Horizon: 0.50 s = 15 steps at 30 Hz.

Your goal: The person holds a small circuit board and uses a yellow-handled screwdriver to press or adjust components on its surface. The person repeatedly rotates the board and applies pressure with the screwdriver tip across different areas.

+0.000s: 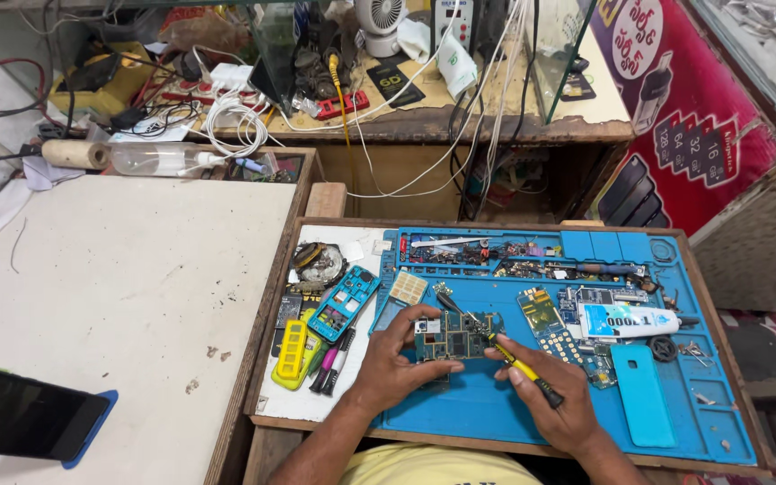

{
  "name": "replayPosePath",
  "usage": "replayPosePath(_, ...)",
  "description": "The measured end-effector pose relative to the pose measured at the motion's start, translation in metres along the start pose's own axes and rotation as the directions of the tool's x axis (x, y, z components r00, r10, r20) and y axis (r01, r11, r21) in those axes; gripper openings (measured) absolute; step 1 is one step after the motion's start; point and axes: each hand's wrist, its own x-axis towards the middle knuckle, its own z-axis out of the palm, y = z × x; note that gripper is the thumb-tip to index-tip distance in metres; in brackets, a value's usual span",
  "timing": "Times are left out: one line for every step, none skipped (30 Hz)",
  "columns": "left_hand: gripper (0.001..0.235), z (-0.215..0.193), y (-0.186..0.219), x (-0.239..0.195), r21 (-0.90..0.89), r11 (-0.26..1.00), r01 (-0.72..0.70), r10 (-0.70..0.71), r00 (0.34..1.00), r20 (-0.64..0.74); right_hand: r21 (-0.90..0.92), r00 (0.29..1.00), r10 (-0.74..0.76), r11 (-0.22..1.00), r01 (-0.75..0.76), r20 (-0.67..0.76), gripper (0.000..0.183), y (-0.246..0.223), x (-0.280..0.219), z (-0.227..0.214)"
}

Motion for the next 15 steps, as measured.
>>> replayPosePath(0.070,-0.0006,-0.0009,0.0012,-0.004,1.000,-0.013,0.013,1.000,-0.002,0.018,1.000,-0.027,0.999,0.027,0.004,0.043,0.0010,0.0009,0.0002)
replayPosePath(0.070,-0.0003,-0.0019,0.0009,-0.010,1.000,-0.020,0.020,1.000,-0.004,0.038,0.999,-0.048,0.998,0.048,0.009,0.042,0.0014,0.0000,-0.0001)
replayPosePath(0.070,-0.0001,-0.0030,0.0005,-0.016,1.000,-0.027,0.027,1.000,-0.006,0.059,0.998,-0.069,0.996,0.068,0.014,0.041,0.0018,-0.0009,-0.0002)
replayPosePath(0.069,-0.0003,-0.0041,0.0000,-0.028,1.000,-0.011,0.010,1.000,-0.019,0.005,0.997,-0.072,0.997,0.072,0.023,0.042,0.0019,-0.0025,-0.0007)
replayPosePath(0.069,-0.0010,-0.0055,0.0013,-0.040,0.999,0.006,-0.007,0.999,-0.032,-0.047,0.997,-0.075,0.996,0.077,0.032,0.042,0.0022,-0.0033,-0.0024)
replayPosePath(0.068,-0.0023,-0.0065,0.0008,-0.050,0.998,0.027,-0.029,0.999,-0.043,-0.097,0.996,-0.075,0.992,0.078,0.040,0.043,0.0022,-0.0046,-0.0017)
replayPosePath(0.068,-0.0022,-0.0075,0.0005,-0.054,0.998,0.034,-0.036,0.999,-0.035,-0.055,0.998,-0.061,0.997,0.062,0.022,0.043,0.0026,-0.0043,-0.0007)
replayPosePath(0.068,-0.0019,-0.0084,0.0014,-0.058,0.998,0.040,-0.041,0.999,-0.024,-0.014,0.999,-0.046,0.999,0.046,0.000,0.043,0.0030,-0.0032,0.0000)
replayPosePath(0.068,-0.0019,-0.0087,0.0009,-0.061,0.997,0.045,-0.046,0.999,-0.013,0.027,0.999,-0.031,0.999,0.032,-0.020,0.044,0.0028,-0.0027,0.0011)
replayPosePath(0.068,-0.0018,-0.0090,0.0014,-0.051,0.999,0.012,-0.013,1.000,-0.011,0.025,0.998,-0.057,0.998,0.057,-0.009,0.043,0.0023,-0.0015,0.0009)
replayPosePath(0.068,-0.0019,-0.0091,0.0019,-0.042,0.999,-0.021,0.020,1.000,-0.008,0.022,0.997,-0.082,0.996,0.082,0.003,0.042,0.0013,-0.0015,0.0011)
replayPosePath(0.068,-0.0015,-0.0095,0.0014,-0.033,0.998,-0.054,0.054,0.999,-0.006,0.020,0.994,-0.108,0.994,0.108,0.018,0.041,0.0004,-0.0018,0.0011)
replayPosePath(0.068,-0.0013,-0.0098,0.0012,-0.026,0.998,-0.061,0.061,0.998,-0.013,-0.007,0.993,-0.116,0.993,0.116,0.027,0.042,-0.0004,-0.0022,0.0008)
replayPosePath(0.068,-0.0022,-0.0098,0.0016,-0.017,0.998,-0.068,0.068,0.997,-0.021,-0.033,0.991,-0.125,0.991,0.126,0.035,0.043,-0.0011,-0.0020,0.0004)
replayPosePath(0.067,-0.0027,-0.0096,0.0018,-0.008,0.997,-0.075,0.075,0.997,-0.029,-0.058,0.990,-0.134,0.989,0.137,0.045,0.043,-0.0016,-0.0017,-0.0001)
